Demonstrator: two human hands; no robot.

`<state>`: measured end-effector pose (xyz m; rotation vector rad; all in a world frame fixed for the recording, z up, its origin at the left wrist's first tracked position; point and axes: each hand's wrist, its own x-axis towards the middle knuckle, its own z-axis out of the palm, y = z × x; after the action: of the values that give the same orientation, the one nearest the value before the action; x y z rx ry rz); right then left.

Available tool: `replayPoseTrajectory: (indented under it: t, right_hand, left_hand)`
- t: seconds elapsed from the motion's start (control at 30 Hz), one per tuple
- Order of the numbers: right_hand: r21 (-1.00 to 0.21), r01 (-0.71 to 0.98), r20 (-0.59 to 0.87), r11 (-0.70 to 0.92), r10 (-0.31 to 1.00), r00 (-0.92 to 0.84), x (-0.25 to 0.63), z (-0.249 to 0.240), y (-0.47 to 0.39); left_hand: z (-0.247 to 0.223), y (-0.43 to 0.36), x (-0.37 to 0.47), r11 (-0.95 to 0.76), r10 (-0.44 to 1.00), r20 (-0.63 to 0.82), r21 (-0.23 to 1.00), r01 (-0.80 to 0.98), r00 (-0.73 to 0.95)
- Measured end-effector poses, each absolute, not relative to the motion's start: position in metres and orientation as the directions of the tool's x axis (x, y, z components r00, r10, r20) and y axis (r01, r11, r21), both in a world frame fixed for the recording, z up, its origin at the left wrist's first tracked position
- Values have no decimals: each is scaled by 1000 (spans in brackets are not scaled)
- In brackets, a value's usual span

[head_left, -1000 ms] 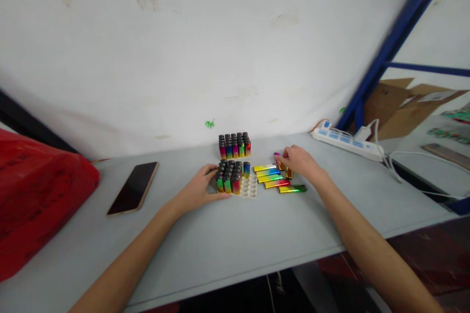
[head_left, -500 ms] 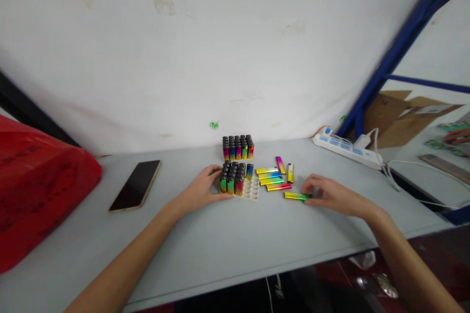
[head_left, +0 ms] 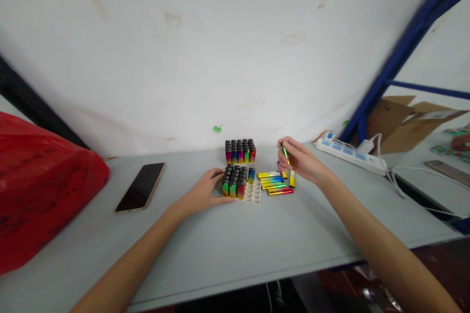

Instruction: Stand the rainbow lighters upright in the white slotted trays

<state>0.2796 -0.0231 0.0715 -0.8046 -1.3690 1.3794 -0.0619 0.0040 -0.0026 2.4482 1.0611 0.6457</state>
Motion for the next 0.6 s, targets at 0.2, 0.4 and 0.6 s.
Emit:
replayPoseTrajectory:
  t: [0.2,0.4,0.6]
  right_hand:
    - [-907,209,335,367,926,-174,224,47,-5]
    - [-805,508,370,307,929,25,233,16,-12]
    - [-789,539,364,294,931,25,227,13,-13]
  left_hand:
    - [-1,3,-62,-650,742,267,514,560,615]
    - [-1,3,-62,-636,751,252,524,566,610]
    - [-2,4,-62,-641,749,260,519,566,609]
